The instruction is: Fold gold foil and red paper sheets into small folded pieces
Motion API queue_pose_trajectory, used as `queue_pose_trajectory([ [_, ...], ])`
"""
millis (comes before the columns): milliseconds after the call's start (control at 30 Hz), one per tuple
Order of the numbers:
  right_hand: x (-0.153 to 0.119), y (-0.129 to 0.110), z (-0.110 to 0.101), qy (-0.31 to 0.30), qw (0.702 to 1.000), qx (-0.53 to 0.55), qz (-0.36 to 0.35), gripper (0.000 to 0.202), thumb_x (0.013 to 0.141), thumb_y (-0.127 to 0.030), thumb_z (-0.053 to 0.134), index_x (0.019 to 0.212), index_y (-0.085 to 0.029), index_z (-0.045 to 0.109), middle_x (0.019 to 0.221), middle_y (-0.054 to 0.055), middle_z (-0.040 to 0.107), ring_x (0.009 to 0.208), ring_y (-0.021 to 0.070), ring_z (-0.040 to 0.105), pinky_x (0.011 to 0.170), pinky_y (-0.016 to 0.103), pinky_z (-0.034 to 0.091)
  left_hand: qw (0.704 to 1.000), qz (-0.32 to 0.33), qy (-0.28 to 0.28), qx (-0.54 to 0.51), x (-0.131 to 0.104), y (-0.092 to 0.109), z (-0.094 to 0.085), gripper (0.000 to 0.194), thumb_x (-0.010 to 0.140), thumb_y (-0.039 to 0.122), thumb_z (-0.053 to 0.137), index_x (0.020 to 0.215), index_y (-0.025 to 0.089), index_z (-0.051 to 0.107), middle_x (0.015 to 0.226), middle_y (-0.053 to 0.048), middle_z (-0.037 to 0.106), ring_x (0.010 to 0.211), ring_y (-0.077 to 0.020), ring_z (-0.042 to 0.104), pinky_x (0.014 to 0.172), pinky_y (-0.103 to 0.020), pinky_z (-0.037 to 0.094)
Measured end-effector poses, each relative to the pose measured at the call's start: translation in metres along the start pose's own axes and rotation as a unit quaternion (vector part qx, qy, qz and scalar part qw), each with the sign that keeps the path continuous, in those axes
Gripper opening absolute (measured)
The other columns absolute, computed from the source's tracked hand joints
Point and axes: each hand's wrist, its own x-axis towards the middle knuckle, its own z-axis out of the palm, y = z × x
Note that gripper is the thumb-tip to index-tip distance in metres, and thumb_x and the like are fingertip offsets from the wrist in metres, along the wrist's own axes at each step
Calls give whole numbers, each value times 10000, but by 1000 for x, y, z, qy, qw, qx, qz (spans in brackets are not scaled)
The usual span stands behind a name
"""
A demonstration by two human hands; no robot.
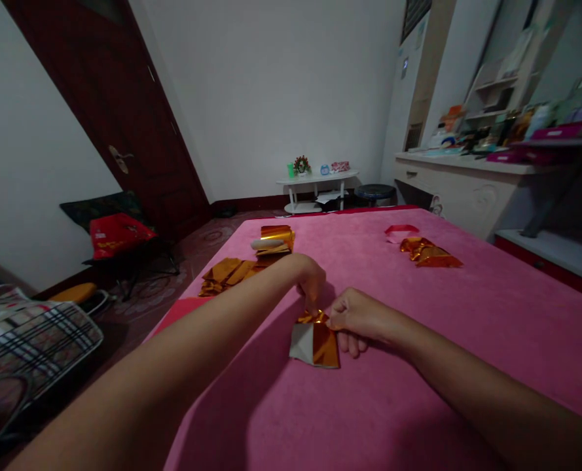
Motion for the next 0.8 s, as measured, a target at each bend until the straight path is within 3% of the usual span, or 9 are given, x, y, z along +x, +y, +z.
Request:
queue_pose_trajectory([
  [67,-2,1,-4,4,1000,-29,-2,276,815,-253,464,563,-151,516,437,6,563,331,91,499,330,175,340,997,14,19,73,7,11,-5,260,442,221,787,345,130,564,405,-1,458,488,-126,412,523,-274,339],
  [133,-3,3,-11,58,994,-89,-25,248,787,-302,526,596,-148,556,472,10,574,377,95,511,365,184,337,993,46,44,97,14,21,-7,195,448,206,784,402,133,609,438,7,499,515,-128,445,566,-271,378],
  [233,-1,8,-21,199,948,-238,-79,108,675,-266,646,654,-160,641,576,21,628,492,116,550,447,206,344,985,65,114,111,19,29,-8,220,437,197,791,641,165,719,580,8,619,595,-138,517,645,-261,422],
  [300,-1,12,-24,236,914,-302,-131,56,660,-223,650,686,-183,679,662,26,666,588,138,582,512,219,365,979,63,161,109,17,31,-7,325,423,216,803,740,197,733,655,-1,661,648,-152,554,671,-257,433],
  [467,-4,27,-24,190,892,-299,-281,156,745,-152,562,783,-219,697,848,8,686,781,151,604,704,243,419,959,68,241,135,4,27,2,319,502,311,780,786,178,728,721,-69,679,687,-207,596,626,-283,435],
  [600,-5,34,-20,202,888,-288,-298,258,768,-138,541,932,-271,689,990,-3,667,893,165,589,770,268,426,923,56,352,143,-4,18,23,236,678,305,635,846,157,709,790,-114,678,670,-228,601,570,-296,407],
  [700,-3,35,-19,192,881,-305,-305,356,790,-140,524,1057,-332,660,1080,-8,642,968,176,568,806,279,415,900,50,426,76,-8,7,44,177,733,263,582,830,171,697,769,-77,671,659,-181,585,561,-255,377],
  [800,-2,33,-18,175,874,-334,-307,378,823,-156,494,1107,-362,635,1034,1,641,946,173,561,775,264,402,877,44,479,-4,-16,-1,65,268,818,350,513,856,157,695,808,-77,663,680,-146,569,583,-234,378],
])
